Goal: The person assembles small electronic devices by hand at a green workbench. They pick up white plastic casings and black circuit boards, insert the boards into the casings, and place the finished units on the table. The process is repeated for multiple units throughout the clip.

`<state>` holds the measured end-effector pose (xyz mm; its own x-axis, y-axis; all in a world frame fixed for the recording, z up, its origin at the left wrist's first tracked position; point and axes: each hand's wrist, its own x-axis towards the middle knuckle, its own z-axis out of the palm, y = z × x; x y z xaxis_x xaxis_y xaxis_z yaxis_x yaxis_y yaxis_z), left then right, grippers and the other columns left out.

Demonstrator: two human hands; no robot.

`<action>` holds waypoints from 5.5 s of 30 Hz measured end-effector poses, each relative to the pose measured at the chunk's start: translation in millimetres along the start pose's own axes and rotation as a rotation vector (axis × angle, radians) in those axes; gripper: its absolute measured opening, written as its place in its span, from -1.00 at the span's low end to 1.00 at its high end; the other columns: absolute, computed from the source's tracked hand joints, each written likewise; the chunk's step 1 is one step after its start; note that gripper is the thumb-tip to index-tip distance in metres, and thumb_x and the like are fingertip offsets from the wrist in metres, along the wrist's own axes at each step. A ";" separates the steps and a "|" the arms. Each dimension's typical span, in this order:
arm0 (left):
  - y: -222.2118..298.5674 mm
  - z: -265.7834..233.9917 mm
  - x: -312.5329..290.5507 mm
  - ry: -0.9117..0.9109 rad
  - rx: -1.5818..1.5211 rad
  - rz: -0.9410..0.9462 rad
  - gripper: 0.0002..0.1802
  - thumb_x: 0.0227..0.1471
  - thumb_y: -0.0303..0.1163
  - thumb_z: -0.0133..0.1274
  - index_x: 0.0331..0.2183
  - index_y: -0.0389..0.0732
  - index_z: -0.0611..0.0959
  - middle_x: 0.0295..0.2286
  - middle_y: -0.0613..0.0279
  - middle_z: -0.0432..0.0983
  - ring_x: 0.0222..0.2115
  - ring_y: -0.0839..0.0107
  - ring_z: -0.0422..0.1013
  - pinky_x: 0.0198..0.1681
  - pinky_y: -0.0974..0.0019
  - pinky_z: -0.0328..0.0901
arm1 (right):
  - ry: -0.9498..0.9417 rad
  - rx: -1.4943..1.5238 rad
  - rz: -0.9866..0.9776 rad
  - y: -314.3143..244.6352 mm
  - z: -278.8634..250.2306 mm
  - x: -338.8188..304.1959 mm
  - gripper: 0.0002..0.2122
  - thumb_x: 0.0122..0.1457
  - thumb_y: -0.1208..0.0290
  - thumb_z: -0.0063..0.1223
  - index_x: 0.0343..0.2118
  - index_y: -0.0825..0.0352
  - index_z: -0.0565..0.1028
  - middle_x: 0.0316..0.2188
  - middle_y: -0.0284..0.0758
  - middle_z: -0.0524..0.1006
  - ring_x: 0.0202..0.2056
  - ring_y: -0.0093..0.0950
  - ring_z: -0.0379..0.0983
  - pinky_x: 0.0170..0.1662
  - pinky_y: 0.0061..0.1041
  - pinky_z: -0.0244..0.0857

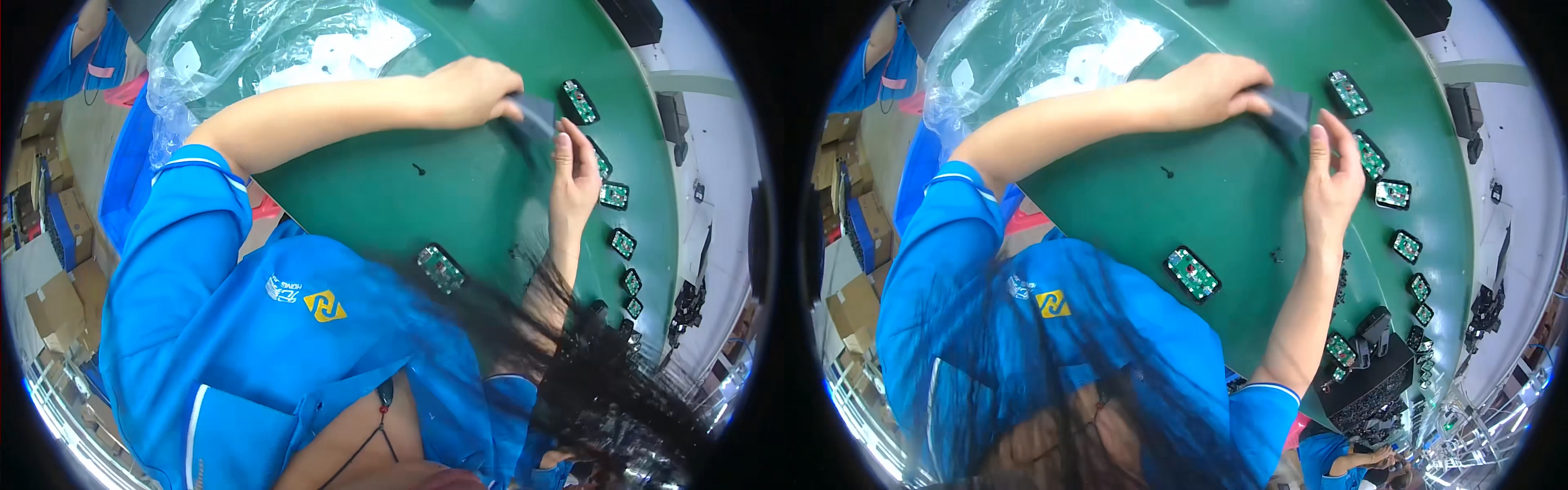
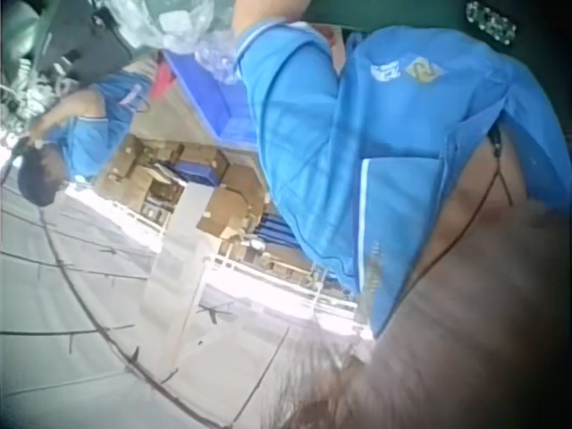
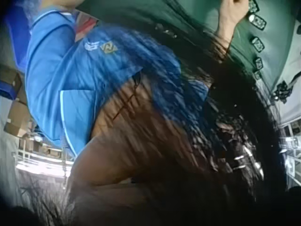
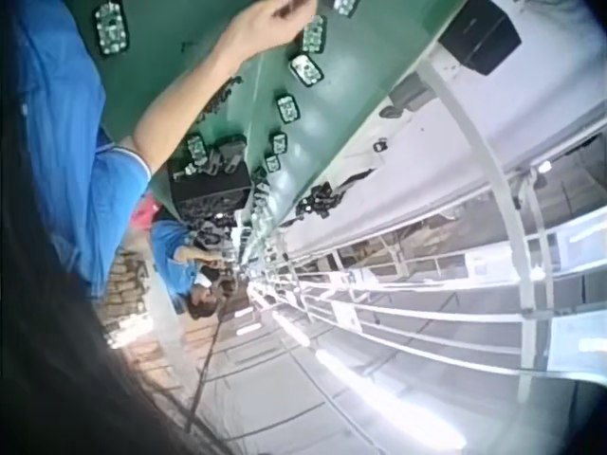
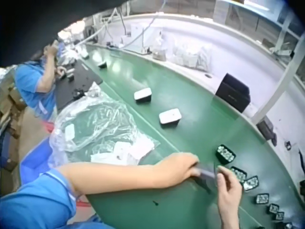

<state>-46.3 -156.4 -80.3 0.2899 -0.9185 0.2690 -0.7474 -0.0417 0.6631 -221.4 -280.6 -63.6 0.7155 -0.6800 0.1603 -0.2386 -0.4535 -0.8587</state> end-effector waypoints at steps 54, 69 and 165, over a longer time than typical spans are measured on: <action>111.3 -15.5 -120.0 -0.170 -0.723 0.061 -0.41 -0.20 -0.54 0.23 -0.05 -0.28 0.44 -0.16 0.10 0.41 -0.14 0.27 0.41 -0.08 0.25 0.34 | 0.160 -0.694 -0.579 -106.5 -3.1 -159.1 -0.77 -0.14 0.53 0.04 -0.34 0.43 0.46 -0.42 -0.26 0.43 -0.39 -0.36 0.36 -0.37 -0.39 0.23; 114.2 -17.1 -118.5 -0.328 -0.648 0.155 -0.40 -0.21 -0.44 0.27 -0.05 -0.27 0.45 -0.17 0.13 0.42 -0.17 0.33 0.40 -0.08 0.25 0.32 | -0.162 0.831 0.347 -85.0 -25.7 -153.6 -0.75 -0.06 0.63 0.09 -0.33 0.27 0.29 -0.44 -0.48 0.26 -0.39 -0.73 0.22 -0.37 -0.73 0.13; 83.7 -4.4 -90.3 -0.084 -0.442 0.047 -0.86 -0.03 -0.53 0.07 -0.33 -0.23 0.63 -0.57 0.27 0.36 -0.60 0.51 0.26 -0.54 0.45 0.15 | 0.532 -0.862 0.189 24.0 -70.1 -129.2 -0.91 0.07 0.45 0.05 -0.46 0.33 0.41 -0.50 -0.31 0.45 -0.47 -0.34 0.37 -0.39 -0.39 0.25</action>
<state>-132.5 -75.2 -46.1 0.1984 -0.9449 0.2604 -0.4258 0.1562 0.8912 -365.6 -244.1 -70.8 0.2837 -0.8552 0.4337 -0.8570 -0.4291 -0.2855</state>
